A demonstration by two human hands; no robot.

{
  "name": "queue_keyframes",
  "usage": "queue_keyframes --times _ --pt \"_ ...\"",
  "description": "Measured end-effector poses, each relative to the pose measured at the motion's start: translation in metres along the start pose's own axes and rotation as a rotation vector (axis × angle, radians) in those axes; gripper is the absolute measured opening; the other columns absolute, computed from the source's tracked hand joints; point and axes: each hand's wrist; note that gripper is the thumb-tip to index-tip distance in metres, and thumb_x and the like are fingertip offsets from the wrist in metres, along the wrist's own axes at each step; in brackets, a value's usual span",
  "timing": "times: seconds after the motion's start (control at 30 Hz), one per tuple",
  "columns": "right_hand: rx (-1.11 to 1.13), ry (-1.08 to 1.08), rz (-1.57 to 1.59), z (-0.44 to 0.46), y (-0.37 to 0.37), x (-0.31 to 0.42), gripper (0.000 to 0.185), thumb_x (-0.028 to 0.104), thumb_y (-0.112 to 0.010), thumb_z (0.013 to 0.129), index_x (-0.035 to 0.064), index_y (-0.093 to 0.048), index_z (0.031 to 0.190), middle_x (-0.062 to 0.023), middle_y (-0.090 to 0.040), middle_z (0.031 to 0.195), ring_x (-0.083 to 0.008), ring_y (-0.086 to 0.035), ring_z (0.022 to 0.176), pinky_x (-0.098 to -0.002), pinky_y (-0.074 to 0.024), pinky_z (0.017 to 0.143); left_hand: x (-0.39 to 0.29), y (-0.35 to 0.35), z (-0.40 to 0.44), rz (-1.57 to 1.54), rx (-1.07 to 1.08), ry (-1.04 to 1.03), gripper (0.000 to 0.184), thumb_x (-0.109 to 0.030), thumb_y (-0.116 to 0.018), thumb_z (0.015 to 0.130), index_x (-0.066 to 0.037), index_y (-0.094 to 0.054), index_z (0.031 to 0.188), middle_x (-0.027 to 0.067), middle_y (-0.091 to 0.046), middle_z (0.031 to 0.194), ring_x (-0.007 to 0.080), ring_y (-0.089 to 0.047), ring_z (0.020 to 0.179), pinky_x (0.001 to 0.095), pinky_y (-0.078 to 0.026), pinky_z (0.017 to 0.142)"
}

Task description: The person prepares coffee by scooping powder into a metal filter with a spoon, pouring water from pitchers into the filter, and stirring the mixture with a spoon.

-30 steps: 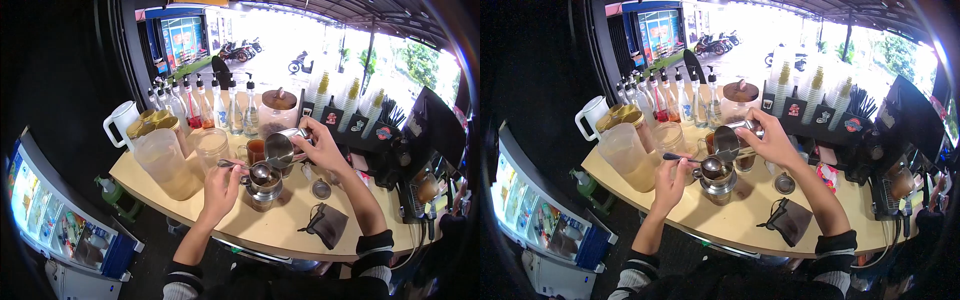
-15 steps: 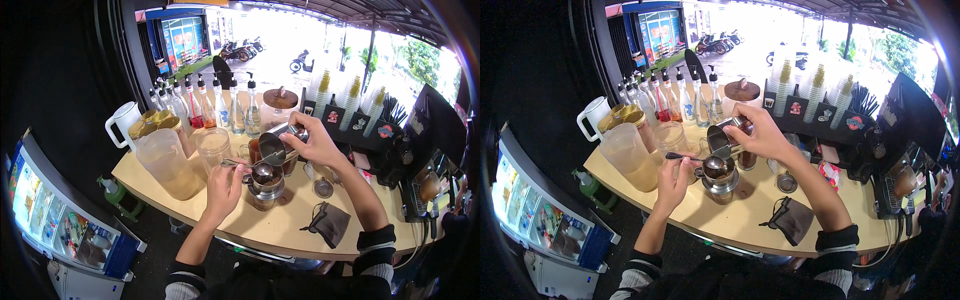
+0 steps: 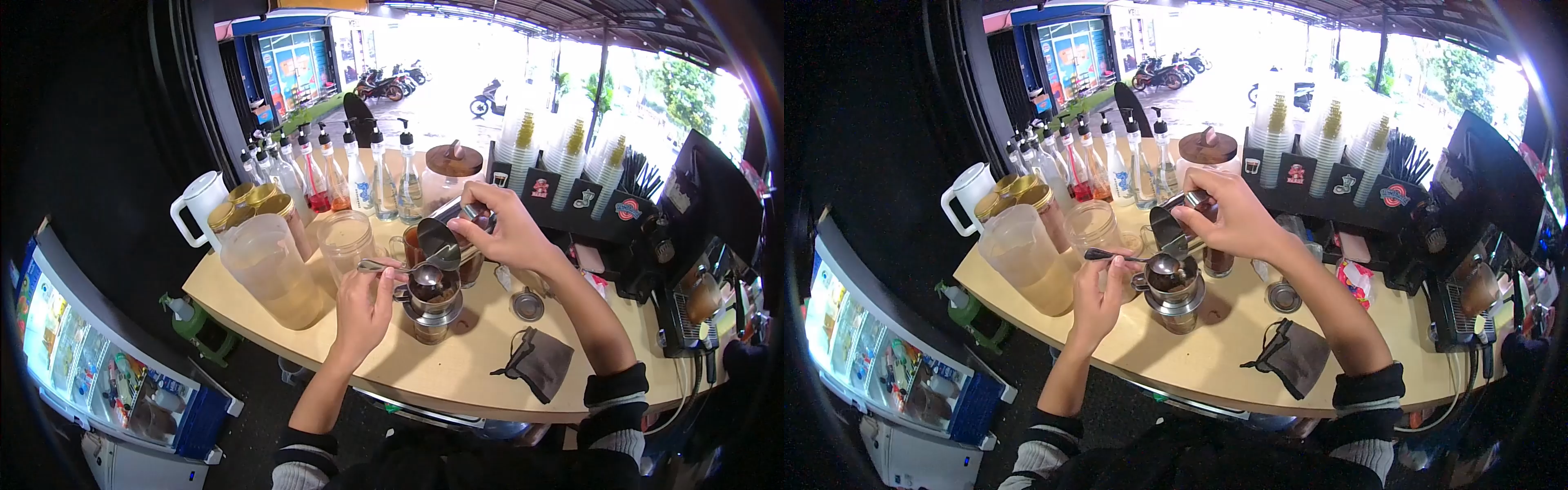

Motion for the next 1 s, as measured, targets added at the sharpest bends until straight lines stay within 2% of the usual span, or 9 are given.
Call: queue_keyframes --times 0.27,0.53,0.87,0.93,1.0 --pt "0.033 0.003 0.005 0.0020 0.0001 0.0041 0.028 0.014 -0.069 0.081 0.0016 -0.045 0.078 -0.0070 -0.044 0.068 -0.0155 -0.042 0.061 -0.0306 -0.0363 0.057 -0.0010 0.0000 -0.0002 0.016 0.003 0.003 0.015 -0.012 -0.050 0.094 -0.003 -0.062 0.096 0.0075 -0.070 0.081 0.0261 -0.064 0.081 0.0378 -0.043 0.079" --pt "0.034 0.043 -0.050 0.0021 0.0010 0.0057 0.029 0.016 -0.069 0.080 0.0008 -0.045 0.079 -0.0101 -0.043 0.069 -0.0212 -0.043 0.063 -0.0329 -0.0374 0.060 -0.0007 0.0008 -0.0015 0.032 -0.004 -0.023 0.014 -0.012 -0.050 0.094 -0.004 -0.062 0.096 0.0071 -0.069 0.081 0.0257 -0.064 0.079 0.0379 -0.043 0.078" --pt "0.040 -0.009 -0.013 -0.0013 0.0043 0.0073 0.030 0.016 -0.070 0.079 0.0009 -0.043 0.077 -0.0090 -0.043 0.068 -0.0198 -0.042 0.063 -0.0325 -0.0366 0.059 0.0036 0.0025 -0.0012 0.030 -0.026 -0.040 0.015 -0.012 -0.049 0.094 -0.004 -0.062 0.096 0.0067 -0.069 0.079 0.0255 -0.062 0.075 0.0383 -0.044 0.075" --pt "0.053 0.034 -0.082 -0.0024 0.0061 0.0072 0.022 0.012 -0.066 0.081 -0.0022 -0.050 0.081 -0.0126 -0.051 0.071 -0.0224 -0.052 0.062 -0.0326 -0.0430 0.059 0.0045 0.0032 -0.0010 0.035 -0.037 -0.024 0.015 -0.012 -0.049 0.095 -0.004 -0.062 0.096 0.0069 -0.069 0.078 0.0259 -0.063 0.076 0.0382 -0.044 0.076" --pt "0.044 0.043 -0.088 -0.0031 0.0059 0.0068 0.022 0.012 -0.067 0.081 -0.0020 -0.051 0.081 -0.0128 -0.052 0.071 -0.0225 -0.052 0.062 -0.0328 -0.0430 0.059 0.0045 0.0044 -0.0007 0.031 -0.034 -0.016 0.015 -0.012 -0.049 0.095 -0.004 -0.062 0.096 0.0070 -0.069 0.078 0.0263 -0.063 0.078 0.0383 -0.044 0.076"
Point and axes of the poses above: each hand's wrist, its own z-axis towards the middle knuckle, its own y-axis out of the back of the hand, x = y × z
